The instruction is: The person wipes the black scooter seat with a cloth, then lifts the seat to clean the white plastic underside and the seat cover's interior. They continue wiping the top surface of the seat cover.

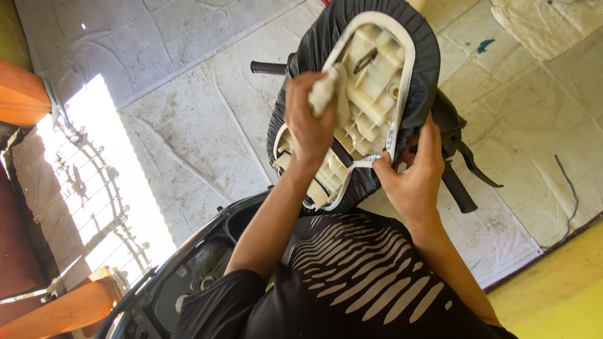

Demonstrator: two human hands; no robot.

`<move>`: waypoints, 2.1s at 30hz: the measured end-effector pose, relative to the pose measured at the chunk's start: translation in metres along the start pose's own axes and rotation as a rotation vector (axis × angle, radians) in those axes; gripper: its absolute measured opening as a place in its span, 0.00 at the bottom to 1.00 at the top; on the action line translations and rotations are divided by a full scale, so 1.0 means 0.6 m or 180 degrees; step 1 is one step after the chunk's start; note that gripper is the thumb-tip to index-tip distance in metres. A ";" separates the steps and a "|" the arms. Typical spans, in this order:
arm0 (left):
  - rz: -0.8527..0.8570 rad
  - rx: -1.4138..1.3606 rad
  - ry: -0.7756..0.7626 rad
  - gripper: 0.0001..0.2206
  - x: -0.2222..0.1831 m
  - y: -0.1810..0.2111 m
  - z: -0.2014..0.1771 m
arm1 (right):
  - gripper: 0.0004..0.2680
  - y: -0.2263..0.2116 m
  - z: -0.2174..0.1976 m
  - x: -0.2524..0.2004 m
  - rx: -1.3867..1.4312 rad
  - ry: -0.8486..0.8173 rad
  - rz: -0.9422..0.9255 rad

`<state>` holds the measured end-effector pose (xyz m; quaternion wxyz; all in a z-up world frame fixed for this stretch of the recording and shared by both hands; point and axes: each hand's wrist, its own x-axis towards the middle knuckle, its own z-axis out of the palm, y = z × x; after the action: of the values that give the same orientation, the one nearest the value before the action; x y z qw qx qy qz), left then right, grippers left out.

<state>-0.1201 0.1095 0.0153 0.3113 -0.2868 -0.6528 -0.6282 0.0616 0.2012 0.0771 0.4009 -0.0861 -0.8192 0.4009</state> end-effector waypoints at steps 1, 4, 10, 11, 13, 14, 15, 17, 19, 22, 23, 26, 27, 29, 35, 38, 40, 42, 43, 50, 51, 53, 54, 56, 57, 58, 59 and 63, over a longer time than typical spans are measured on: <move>0.0018 0.0004 -0.0004 0.11 -0.015 0.021 0.004 | 0.32 0.001 0.002 0.002 0.0012 0.0013 -0.0006; 0.0035 -0.0344 -0.0600 0.16 -0.073 0.073 0.006 | 0.34 0.004 -0.003 -0.006 -0.0090 -0.0032 0.0108; -0.0196 -0.0851 -0.1062 0.16 -0.105 0.132 -0.047 | 0.36 0.002 -0.009 -0.010 0.0041 -0.0081 0.0106; -0.0268 -0.0729 -0.1177 0.16 -0.101 0.130 -0.055 | 0.35 -0.003 -0.008 -0.005 0.0140 -0.0126 0.0130; -0.0308 -0.0618 -0.1285 0.16 -0.107 0.095 -0.057 | 0.34 -0.004 -0.005 0.000 0.0234 -0.0150 0.0127; -0.0357 -0.0576 -0.1034 0.16 -0.117 0.062 -0.052 | 0.34 0.000 0.000 -0.001 0.0190 -0.0140 0.0056; -0.0468 -0.0520 -0.0777 0.18 -0.138 0.037 -0.053 | 0.34 0.002 -0.002 -0.010 0.0137 -0.0179 0.0024; -0.0530 -0.0254 -0.0193 0.15 -0.089 0.016 -0.057 | 0.35 -0.001 -0.003 -0.010 0.0171 -0.0192 0.0103; -0.0529 0.0004 0.0401 0.14 -0.050 0.025 -0.057 | 0.35 -0.005 -0.001 -0.009 0.0216 -0.0170 0.0134; -0.0276 0.0044 0.0307 0.13 -0.047 0.078 -0.044 | 0.34 -0.009 0.002 -0.007 0.0053 -0.0154 0.0172; -0.0397 -0.0181 0.0053 0.11 -0.074 0.090 -0.035 | 0.34 -0.012 0.001 -0.008 -0.0003 -0.0138 0.0202; -0.0563 -0.0440 -0.0389 0.08 -0.136 0.107 -0.034 | 0.35 -0.006 -0.003 -0.015 -0.0107 -0.0153 0.0300; -0.0586 -0.0477 -0.0566 0.08 -0.152 0.110 -0.035 | 0.36 -0.003 -0.007 -0.015 -0.0152 -0.0175 0.0346; -0.0527 -0.0369 -0.0732 0.09 -0.120 0.139 -0.058 | 0.36 0.003 -0.003 -0.010 -0.0144 -0.0188 0.0329; -0.0448 0.0237 -0.1930 0.13 -0.086 0.177 -0.123 | 0.37 0.008 -0.006 -0.018 -0.0024 -0.0295 0.0348; -0.0597 0.0408 -0.2388 0.14 -0.085 0.152 -0.126 | 0.37 0.006 -0.008 -0.015 -0.0049 -0.0361 0.0306; -0.0621 0.0493 -0.2493 0.15 -0.086 0.124 -0.118 | 0.37 0.005 -0.007 -0.010 -0.0153 -0.0404 0.0250; -0.1065 0.0734 -0.2023 0.17 -0.087 0.097 -0.104 | 0.37 0.006 -0.010 -0.005 -0.0149 -0.0428 0.0165; -0.1084 0.0727 -0.2022 0.17 -0.067 0.090 -0.113 | 0.37 0.002 -0.008 -0.010 -0.0160 -0.0443 0.0173; -0.0798 0.0737 -0.0649 0.10 -0.096 0.043 -0.075 | 0.38 -0.009 0.012 -0.024 -0.0017 -0.0187 0.0189; -0.0482 0.0497 -0.0766 0.09 -0.118 0.046 -0.059 | 0.38 -0.011 0.014 -0.024 -0.0031 -0.0171 0.0199; -0.0543 0.0512 -0.0885 0.07 -0.082 0.145 -0.080 | 0.37 -0.005 0.014 -0.024 -0.0104 -0.0174 0.0210; -0.0595 0.0512 -0.1015 0.05 -0.065 0.196 -0.089 | 0.37 -0.002 0.012 -0.025 -0.0187 -0.0160 0.0224; -0.0664 0.0488 -0.1023 0.05 -0.083 0.192 -0.099 | 0.37 -0.005 0.018 -0.027 -0.0206 -0.0182 0.0255; -0.0718 0.0448 -0.1061 0.05 -0.091 0.190 -0.105 | 0.38 -0.008 0.021 -0.028 -0.0234 -0.0171 0.0301; -0.0719 0.0454 -0.1045 0.05 -0.099 0.187 -0.111 | 0.38 -0.001 0.018 -0.030 -0.0230 -0.0183 0.0290; -0.1097 0.0267 -0.1301 0.06 -0.106 0.182 -0.119 | 0.38 0.006 0.018 -0.034 -0.0279 -0.0122 0.0230; -0.1547 0.0490 -0.1906 0.18 -0.108 0.129 -0.136 | 0.38 0.004 0.012 -0.037 -0.0272 -0.0111 0.0111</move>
<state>-0.0158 0.0324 0.0167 -0.0301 -0.2702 -0.8088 -0.5214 0.0709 0.1883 0.0596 0.3754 -0.1104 -0.8408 0.3740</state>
